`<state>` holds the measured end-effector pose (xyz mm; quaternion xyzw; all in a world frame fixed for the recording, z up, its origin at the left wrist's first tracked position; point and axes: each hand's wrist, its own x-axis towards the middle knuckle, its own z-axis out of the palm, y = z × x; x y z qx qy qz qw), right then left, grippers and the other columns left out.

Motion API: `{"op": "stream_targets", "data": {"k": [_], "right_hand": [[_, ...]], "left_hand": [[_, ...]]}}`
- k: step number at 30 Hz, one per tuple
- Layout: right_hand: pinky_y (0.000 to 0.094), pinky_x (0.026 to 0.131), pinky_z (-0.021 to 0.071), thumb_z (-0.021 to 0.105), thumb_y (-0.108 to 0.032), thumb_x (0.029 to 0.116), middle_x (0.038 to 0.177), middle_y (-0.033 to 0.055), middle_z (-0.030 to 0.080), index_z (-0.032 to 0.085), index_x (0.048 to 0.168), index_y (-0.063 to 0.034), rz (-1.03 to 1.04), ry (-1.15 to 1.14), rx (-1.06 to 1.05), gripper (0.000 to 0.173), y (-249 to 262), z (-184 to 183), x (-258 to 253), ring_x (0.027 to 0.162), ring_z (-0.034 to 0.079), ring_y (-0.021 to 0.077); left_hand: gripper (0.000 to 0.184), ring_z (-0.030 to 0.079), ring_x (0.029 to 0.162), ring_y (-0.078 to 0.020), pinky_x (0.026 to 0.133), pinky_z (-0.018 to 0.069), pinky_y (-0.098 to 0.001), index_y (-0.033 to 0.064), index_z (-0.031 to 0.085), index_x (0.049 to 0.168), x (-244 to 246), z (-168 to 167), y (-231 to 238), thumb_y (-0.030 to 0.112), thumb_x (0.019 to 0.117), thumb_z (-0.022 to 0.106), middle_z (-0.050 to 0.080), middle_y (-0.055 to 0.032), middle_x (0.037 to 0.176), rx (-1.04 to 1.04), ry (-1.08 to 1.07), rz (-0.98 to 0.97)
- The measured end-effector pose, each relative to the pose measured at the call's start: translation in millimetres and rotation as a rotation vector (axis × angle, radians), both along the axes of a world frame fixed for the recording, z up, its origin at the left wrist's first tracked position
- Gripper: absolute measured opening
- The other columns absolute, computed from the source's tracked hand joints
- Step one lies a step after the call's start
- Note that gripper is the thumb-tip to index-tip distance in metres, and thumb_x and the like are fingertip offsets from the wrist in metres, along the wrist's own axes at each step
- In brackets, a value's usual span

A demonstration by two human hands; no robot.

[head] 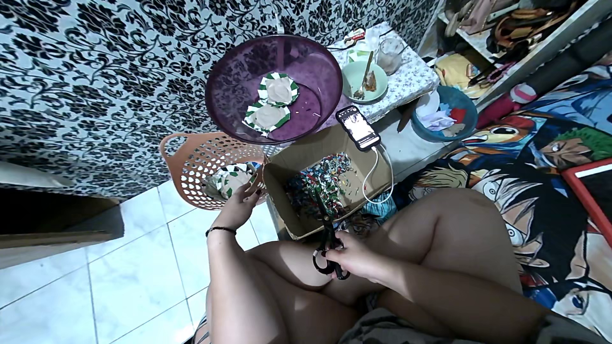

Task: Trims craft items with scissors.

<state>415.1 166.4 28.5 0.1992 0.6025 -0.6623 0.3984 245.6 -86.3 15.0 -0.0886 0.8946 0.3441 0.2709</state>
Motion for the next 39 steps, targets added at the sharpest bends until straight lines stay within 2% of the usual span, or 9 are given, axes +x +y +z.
{"op": "stream_targets", "data": {"k": [8,39], "right_hand": [[0.0334,0.071,0.06,0.059,-0.012,0.1019,0.114,0.0145,0.059,0.043,0.138,0.0009,0.007,0.009,0.003,0.041,0.1,0.5,0.1,0.083,0.068,0.0183],[0.033,0.071,0.0602,0.058,-0.011,0.1023,0.112,0.0144,0.06,0.043,0.138,0.001,0.001,0.006,-0.006,0.041,-0.5,-1.1,0.1,0.081,0.069,0.018]], "left_hand": [[0.055,0.061,0.122,-0.041,0.101,0.0473,-0.057,0.0012,0.031,0.156,0.5,-1.1,-0.7,0.027,0.1101,0.046,0.053,-0.0262,0.146,0.002,0.009,0.001],[0.055,0.059,0.124,-0.0415,0.102,0.047,-0.0571,0.0007,0.031,0.156,0.1,-2.4,-0.5,0.026,0.1101,0.046,0.052,-0.0255,0.147,0.017,0.009,0.008]]}}
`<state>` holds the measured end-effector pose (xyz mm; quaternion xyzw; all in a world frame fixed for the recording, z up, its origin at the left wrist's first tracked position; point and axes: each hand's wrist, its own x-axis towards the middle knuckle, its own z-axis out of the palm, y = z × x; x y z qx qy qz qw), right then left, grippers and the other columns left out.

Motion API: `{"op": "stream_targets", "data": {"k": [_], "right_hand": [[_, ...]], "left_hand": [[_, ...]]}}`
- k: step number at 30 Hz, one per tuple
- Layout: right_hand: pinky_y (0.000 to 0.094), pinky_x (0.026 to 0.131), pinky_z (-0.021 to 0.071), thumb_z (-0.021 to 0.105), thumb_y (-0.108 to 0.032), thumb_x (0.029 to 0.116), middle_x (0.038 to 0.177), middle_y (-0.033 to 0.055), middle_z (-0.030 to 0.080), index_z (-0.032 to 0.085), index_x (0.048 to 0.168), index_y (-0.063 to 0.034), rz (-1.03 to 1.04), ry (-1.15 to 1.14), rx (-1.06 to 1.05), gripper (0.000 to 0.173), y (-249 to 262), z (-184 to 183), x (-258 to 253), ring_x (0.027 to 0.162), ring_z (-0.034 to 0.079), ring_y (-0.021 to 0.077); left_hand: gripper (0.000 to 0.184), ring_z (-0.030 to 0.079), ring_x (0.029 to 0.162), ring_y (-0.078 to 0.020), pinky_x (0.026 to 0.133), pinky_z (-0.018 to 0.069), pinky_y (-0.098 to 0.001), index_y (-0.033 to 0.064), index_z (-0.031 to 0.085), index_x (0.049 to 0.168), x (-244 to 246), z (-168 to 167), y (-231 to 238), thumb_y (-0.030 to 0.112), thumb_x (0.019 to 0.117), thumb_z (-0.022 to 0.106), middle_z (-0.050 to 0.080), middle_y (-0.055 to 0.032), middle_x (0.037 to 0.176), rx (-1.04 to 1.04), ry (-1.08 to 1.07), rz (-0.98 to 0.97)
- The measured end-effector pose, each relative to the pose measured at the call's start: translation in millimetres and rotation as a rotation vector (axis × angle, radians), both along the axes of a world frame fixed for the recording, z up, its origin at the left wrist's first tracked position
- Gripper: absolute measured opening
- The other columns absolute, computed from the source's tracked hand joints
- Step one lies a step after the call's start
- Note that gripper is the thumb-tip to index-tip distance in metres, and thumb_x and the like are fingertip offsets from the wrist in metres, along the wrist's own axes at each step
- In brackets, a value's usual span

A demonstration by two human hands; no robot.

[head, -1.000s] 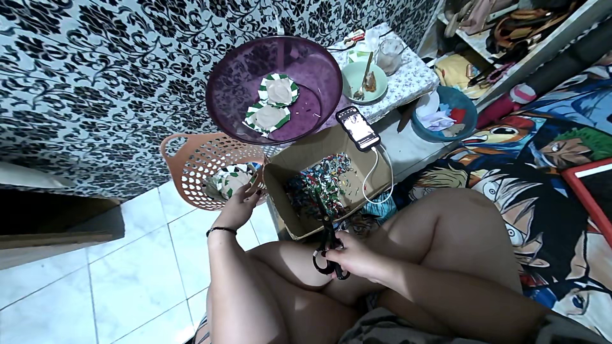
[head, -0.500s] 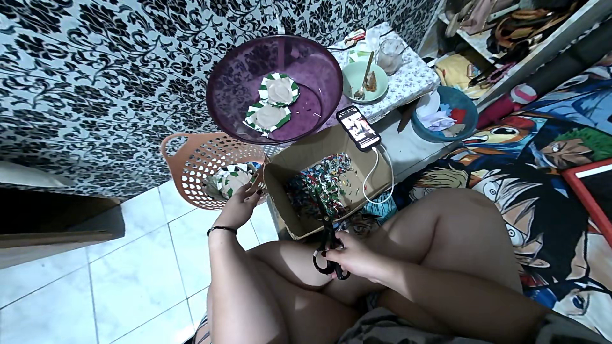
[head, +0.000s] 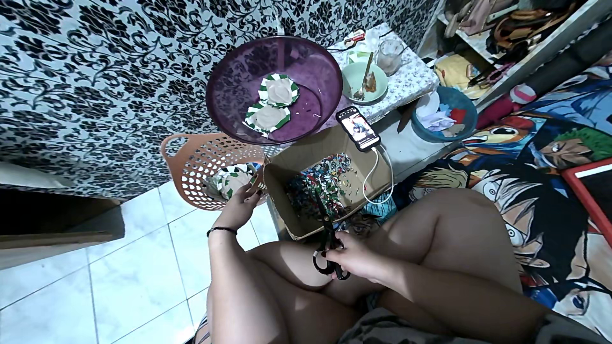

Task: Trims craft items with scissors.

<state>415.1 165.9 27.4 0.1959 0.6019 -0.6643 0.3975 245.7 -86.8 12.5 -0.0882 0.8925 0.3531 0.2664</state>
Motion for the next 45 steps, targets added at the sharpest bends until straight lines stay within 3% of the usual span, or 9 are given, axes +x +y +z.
{"op": "stream_targets", "data": {"k": [45], "right_hand": [[0.0326,0.071,0.0606,0.059,-0.01,0.1015,0.112,0.0141,0.06,0.044,0.138,0.0009,0.002,0.001,-0.002,0.041,0.0,0.0,0.1,0.08,0.069,0.0176]], "left_hand": [[0.056,0.059,0.125,-0.0417,0.102,0.0465,-0.0576,0.001,0.031,0.156,-0.2,-0.1,-0.5,0.027,0.1099,0.047,0.052,-0.0261,0.146,-0.001,-0.003,-0.007]]}}
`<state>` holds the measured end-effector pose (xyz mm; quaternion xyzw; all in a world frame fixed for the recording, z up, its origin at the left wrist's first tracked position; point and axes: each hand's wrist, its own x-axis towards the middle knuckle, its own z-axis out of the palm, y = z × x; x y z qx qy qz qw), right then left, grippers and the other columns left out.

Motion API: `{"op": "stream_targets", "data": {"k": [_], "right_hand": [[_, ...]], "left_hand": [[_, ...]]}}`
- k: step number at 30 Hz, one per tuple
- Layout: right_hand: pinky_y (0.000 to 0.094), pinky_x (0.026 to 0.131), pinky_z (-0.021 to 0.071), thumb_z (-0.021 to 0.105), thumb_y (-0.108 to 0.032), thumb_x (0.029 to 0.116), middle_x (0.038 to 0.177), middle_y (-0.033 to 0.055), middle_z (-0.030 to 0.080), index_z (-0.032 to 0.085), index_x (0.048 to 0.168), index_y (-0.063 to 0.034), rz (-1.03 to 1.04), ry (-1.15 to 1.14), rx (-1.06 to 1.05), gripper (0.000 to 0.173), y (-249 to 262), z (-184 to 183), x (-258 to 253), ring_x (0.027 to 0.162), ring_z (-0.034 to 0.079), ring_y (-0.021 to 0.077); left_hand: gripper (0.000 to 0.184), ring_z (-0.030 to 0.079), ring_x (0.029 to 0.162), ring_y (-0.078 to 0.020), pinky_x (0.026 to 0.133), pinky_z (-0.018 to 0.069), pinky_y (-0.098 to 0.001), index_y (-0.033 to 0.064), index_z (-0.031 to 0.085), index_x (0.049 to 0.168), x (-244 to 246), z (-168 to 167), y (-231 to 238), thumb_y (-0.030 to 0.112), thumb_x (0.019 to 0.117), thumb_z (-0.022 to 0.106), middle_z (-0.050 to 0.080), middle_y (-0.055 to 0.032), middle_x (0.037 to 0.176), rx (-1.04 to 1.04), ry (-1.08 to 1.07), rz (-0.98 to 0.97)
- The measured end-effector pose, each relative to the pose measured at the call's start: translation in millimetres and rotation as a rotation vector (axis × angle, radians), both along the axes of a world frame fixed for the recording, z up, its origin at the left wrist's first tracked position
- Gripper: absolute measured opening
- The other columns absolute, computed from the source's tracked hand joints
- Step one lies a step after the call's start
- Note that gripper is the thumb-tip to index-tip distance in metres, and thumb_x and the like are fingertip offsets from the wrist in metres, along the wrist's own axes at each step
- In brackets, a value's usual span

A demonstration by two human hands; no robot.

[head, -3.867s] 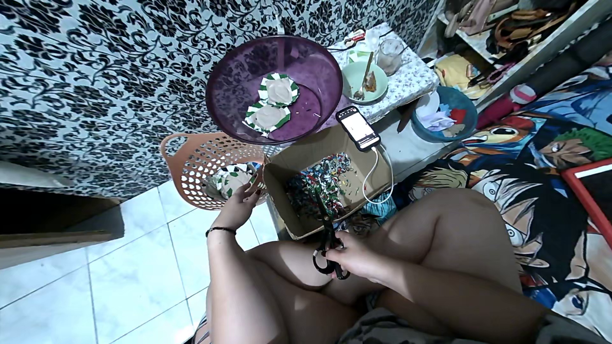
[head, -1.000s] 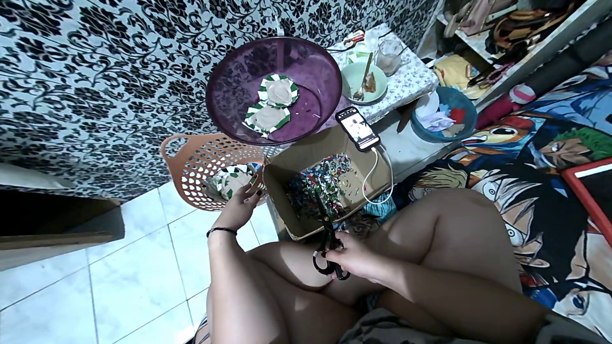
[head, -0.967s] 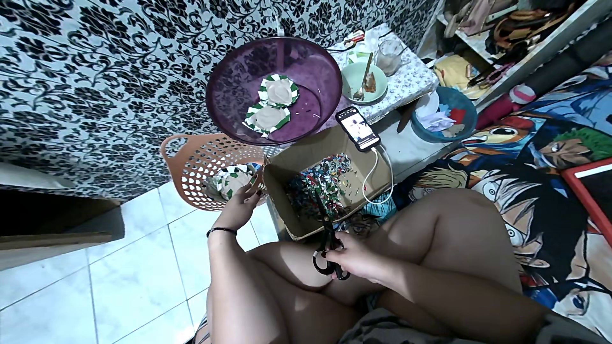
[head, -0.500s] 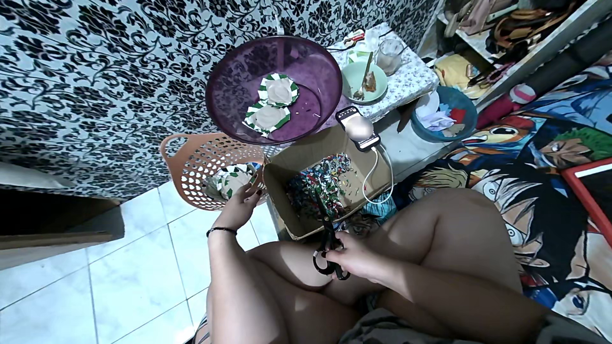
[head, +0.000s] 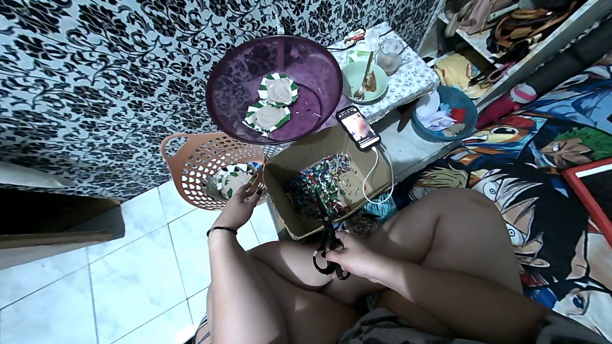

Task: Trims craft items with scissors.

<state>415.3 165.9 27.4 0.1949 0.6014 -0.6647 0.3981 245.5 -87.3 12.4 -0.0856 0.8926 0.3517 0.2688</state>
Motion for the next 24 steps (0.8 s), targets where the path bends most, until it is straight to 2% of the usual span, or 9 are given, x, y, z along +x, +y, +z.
{"op": "stream_targets", "data": {"k": [7,11,14,17,20,21,24], "right_hand": [[0.0327,0.071,0.0601,0.06,-0.011,0.1018,0.113,0.0151,0.06,0.043,0.139,0.0012,0.018,-0.007,0.015,0.043,0,3,0,0.081,0.069,0.0181],[0.0332,0.072,0.0607,0.06,-0.012,0.1015,0.112,0.0151,0.061,0.044,0.139,0.0013,0.006,0.002,0.003,0.043,0,7,0,0.082,0.069,0.0185],[0.0344,0.074,0.0607,0.06,-0.01,0.1009,0.115,0.015,0.06,0.044,0.139,0.0016,-0.019,0.008,-0.037,0.043,1,12,2,0.085,0.069,0.0192],[0.0349,0.077,0.0608,0.06,-0.01,0.1007,0.12,0.0154,0.059,0.043,0.141,0.0014,-0.037,0.007,-0.072,0.046,7,20,5,0.091,0.069,0.0199],[0.0396,0.092,0.0566,0.066,-0.013,0.0971,0.132,0.0222,0.058,0.04,0.148,0.0038,-0.063,0.018,-0.052,0.06,18,27,9,0.109,0.065,0.0247],[0.0398,0.094,0.0557,0.067,-0.014,0.0961,0.131,0.0219,0.058,0.041,0.148,0.0036,-0.073,0.017,-0.047,0.06,22,28,11,0.111,0.065,0.0244],[0.0376,0.091,0.0574,0.067,-0.013,0.0965,0.124,0.0176,0.063,0.047,0.143,0.0027,-0.122,0.02,-0.096,0.053,34,32,9,0.105,0.067,0.0206]], "left_hand": [[0.052,0.06,0.124,-0.0415,0.103,0.0456,-0.0579,-0.0003,0.034,0.154,0,2,2,0.025,0.1102,0.046,0.053,-0.0259,0.145,-0.038,0.039,-0.034],[0.042,0.064,0.118,-0.0391,0.102,0.0485,-0.0568,-0.0027,0.047,0.146,-5,13,11,0.018,0.1088,0.047,0.058,-0.025,0.14,0.028,0.31,-0.031],[0.039,0.064,0.118,-0.0368,0.101,0.0497,-0.0542,-0.003,0.049,0.143,-19,32,33,0.015,0.1084,0.046,0.057,-0.0249,0.14,0.113,0.482,-0.041],[0.039,0.063,0.121,-0.037,0.104,0.0482,-0.0537,-0.0034,0.051,0.142,-49,49,63,0.015,0.1075,0.047,0.058,-0.0258,0.139,0.079,0.503,-0.083],[0.039,0.062,0.121,-0.0421,0.105,0.0465,-0.0586,-0.0044,0.052,0.14,-105,51,91,0.016,0.1074,0.047,0.058,-0.0274,0.138,-0.058,0.462,-0.226],[0.04,0.06,0.123,-0.0453,0.106,0.0438,-0.0618,-0.0057,0.052,0.14,-125,46,98,0.016,0.107,0.048,0.057,-0.0291,0.139,-0.113,0.431,-0.277],[0.044,0.048,0.133,-0.0543,0.11,0.0345,-0.0707,-0.0068,0.052,0.141,-185,12,110,0.017,0.104,0.056,0.051,-0.0359,0.142,-0.304,0.303,-0.427]]}}
